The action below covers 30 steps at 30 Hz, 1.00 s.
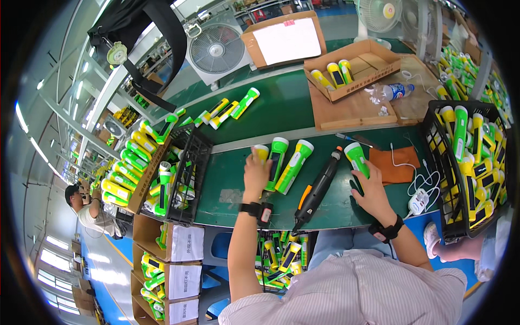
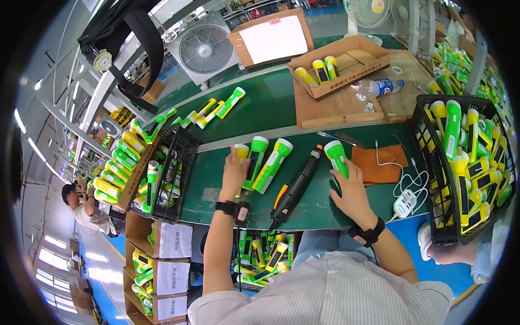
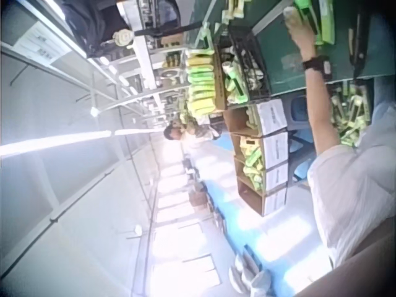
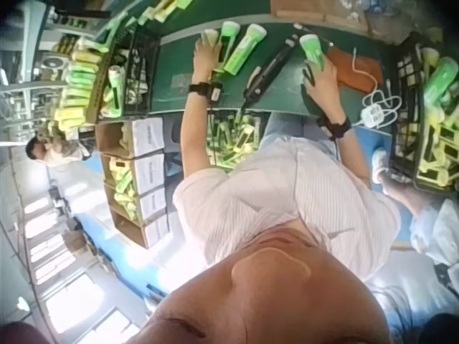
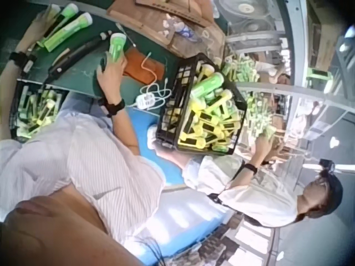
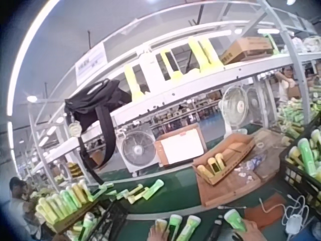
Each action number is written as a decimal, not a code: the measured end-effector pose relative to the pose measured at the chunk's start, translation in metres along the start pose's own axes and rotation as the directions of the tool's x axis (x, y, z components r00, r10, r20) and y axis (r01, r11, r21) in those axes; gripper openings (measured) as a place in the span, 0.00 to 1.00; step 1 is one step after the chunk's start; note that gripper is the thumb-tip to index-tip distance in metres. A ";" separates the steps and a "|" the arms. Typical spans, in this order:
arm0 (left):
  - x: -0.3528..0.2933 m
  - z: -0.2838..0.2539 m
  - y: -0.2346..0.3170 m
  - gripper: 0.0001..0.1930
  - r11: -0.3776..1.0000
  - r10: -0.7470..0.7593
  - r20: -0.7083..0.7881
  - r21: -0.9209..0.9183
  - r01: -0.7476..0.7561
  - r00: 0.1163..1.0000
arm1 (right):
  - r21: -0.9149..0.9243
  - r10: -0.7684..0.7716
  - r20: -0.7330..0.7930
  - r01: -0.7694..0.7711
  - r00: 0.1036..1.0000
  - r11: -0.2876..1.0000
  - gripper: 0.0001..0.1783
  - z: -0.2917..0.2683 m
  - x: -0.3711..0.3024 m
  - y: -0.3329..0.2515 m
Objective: Assembling, inspecting, and testing handheld flashlights at a factory workstation.
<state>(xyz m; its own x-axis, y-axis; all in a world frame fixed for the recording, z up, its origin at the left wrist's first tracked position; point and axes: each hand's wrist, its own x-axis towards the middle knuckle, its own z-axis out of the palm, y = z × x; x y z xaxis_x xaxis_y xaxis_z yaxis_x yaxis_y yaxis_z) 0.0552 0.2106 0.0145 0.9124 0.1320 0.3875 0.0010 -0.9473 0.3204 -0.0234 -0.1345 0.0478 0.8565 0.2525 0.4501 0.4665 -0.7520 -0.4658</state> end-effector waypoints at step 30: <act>-0.064 -0.042 0.201 0.21 0.023 0.050 0.420 -0.908 0.419 0.906 | 0.690 0.073 -0.066 -0.007 0.995 0.724 0.38 0.018 0.023 -0.059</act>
<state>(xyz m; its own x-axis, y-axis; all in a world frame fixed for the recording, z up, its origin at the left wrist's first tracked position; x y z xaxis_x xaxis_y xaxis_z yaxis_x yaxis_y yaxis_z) -0.0204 0.0238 0.0899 0.9987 -0.0498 0.0043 0.0108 0.2988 0.9543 -0.0271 -0.0737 0.0722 0.8719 0.1560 0.4642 0.4837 -0.1265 -0.8660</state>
